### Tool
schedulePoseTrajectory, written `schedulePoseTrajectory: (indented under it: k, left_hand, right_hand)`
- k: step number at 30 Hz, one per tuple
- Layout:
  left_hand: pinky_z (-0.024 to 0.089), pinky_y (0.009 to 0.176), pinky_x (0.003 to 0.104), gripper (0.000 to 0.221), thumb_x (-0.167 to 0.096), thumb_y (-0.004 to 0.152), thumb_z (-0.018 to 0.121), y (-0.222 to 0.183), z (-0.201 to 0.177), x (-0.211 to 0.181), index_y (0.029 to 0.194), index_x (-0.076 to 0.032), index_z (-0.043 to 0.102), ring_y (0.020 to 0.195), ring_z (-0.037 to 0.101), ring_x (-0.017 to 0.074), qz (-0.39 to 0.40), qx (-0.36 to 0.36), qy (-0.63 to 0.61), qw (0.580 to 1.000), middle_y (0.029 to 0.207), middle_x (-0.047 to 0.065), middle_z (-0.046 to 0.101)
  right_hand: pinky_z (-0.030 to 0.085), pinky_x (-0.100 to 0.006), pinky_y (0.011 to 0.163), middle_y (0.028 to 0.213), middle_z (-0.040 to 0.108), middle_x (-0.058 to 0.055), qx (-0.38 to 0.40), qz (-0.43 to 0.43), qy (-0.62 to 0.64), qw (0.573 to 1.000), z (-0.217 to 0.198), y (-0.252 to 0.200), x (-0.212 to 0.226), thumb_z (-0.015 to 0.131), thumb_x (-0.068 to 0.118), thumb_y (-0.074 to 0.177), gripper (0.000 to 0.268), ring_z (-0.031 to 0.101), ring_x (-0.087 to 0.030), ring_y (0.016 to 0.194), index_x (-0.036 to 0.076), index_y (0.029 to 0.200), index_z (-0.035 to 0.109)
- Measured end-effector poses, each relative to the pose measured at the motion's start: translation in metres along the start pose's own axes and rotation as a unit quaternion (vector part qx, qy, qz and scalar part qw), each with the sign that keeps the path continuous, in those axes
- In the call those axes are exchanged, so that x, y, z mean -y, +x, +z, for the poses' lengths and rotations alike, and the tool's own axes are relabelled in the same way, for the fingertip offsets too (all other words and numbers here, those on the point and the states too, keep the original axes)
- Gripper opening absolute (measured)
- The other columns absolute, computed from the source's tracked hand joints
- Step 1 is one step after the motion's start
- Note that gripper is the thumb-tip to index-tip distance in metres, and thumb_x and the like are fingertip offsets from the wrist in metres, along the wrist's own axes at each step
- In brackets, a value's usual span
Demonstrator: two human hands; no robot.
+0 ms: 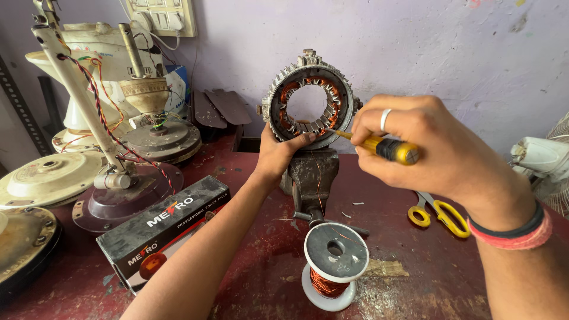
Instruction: The person winds copper wire around the slots of a motor armature secured in a bench vise. They use a yellow-handled screwdriver to push the wire into the slots and adjust the armature's position as needed.
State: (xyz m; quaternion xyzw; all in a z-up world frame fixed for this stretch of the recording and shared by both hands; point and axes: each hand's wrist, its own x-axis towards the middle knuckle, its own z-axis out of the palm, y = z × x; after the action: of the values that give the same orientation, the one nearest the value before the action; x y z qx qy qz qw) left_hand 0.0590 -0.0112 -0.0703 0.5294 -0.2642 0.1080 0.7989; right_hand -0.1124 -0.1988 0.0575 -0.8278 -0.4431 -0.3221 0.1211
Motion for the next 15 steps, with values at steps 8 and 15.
schedulePoseTrajectory:
  k: [8, 15]
  left_hand:
    - [0.062, 0.088, 0.036, 0.056, -0.005, 0.073, 0.084, 0.0, -0.001, 0.001, 0.121, 0.0, 0.055, 0.096, 0.073, 0.0219, -0.017, -0.012, 0.001, 1.0, 0.108, 0.013, 0.073]
    - [0.06, 0.089, 0.035, 0.05, -0.004, 0.074, 0.085, 0.003, -0.001, 0.006, 0.118, 0.0, 0.06, 0.096, 0.073, 0.0198, 0.008, -0.002, 0.006, 1.0, 0.107, 0.011, 0.074]
  right_hand:
    - [0.057, -0.026, 0.056, 0.094, 0.073, -0.012, -0.026, -0.032, -0.01, 0.999, 0.019, -0.018, -0.011, 0.075, 0.001, 0.077, 0.013, 0.074, -0.017, 0.071, -0.004, 0.087, 0.07]
    - [0.058, -0.027, 0.055, 0.095, 0.074, -0.015, -0.018, -0.063, -0.035, 0.997, 0.042, -0.023, -0.019, 0.078, -0.001, 0.077, 0.011, 0.073, -0.018, 0.07, -0.005, 0.086, 0.073]
